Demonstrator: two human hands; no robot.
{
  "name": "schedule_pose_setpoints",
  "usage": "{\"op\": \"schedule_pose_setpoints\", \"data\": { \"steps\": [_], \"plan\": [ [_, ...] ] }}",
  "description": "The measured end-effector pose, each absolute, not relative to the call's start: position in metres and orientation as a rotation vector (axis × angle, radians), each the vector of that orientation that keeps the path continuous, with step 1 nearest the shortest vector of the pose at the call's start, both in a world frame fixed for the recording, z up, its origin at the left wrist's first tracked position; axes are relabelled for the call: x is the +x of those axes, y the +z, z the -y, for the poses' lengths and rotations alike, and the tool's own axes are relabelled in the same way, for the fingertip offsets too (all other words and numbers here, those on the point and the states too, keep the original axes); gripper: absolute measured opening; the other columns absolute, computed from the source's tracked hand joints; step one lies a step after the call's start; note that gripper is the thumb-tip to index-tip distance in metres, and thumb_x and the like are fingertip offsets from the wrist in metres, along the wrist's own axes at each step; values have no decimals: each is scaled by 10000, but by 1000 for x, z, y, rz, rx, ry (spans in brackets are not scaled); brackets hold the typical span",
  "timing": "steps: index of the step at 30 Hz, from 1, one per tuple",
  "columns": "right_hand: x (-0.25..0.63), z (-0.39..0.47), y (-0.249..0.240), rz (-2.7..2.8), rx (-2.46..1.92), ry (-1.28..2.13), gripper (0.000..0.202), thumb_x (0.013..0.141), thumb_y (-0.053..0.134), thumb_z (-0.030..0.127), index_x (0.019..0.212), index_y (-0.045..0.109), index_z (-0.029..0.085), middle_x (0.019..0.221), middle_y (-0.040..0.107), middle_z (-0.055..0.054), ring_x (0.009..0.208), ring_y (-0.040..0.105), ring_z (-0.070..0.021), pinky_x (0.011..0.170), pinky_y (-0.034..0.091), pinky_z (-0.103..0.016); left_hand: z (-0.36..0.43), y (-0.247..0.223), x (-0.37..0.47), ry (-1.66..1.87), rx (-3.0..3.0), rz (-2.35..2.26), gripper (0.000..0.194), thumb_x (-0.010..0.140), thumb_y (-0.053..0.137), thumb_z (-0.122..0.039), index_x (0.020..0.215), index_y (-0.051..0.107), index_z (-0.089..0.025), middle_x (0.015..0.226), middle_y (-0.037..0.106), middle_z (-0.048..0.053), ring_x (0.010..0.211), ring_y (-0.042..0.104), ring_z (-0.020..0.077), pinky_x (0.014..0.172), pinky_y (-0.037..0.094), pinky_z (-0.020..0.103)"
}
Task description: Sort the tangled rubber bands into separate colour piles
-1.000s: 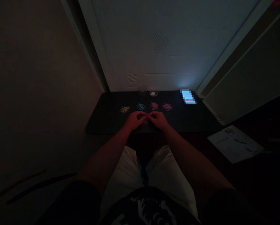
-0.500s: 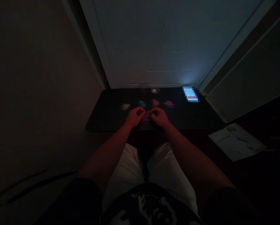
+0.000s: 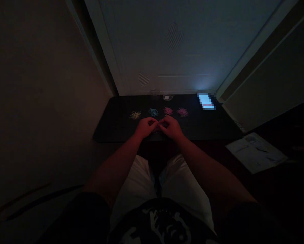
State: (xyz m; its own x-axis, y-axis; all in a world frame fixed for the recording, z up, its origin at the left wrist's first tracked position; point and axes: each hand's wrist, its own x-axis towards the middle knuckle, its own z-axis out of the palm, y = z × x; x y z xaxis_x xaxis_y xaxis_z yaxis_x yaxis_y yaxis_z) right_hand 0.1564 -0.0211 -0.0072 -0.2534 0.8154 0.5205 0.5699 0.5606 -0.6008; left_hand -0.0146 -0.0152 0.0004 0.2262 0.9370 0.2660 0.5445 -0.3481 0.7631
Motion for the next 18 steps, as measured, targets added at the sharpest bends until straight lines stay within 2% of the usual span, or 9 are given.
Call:
{"op": "schedule_pose_setpoints", "data": {
  "steps": [18],
  "plan": [
    [157,20,-8,1904,-1150,385,109,779,528,219,747,624,181,740,590,-43,698,526,-165,658,403,-291,16,1,-14,997,1961,-1400,232,793,563,-335,843,692,-148,776,695,37,668,604,132,649,469,241]
  ]
}}
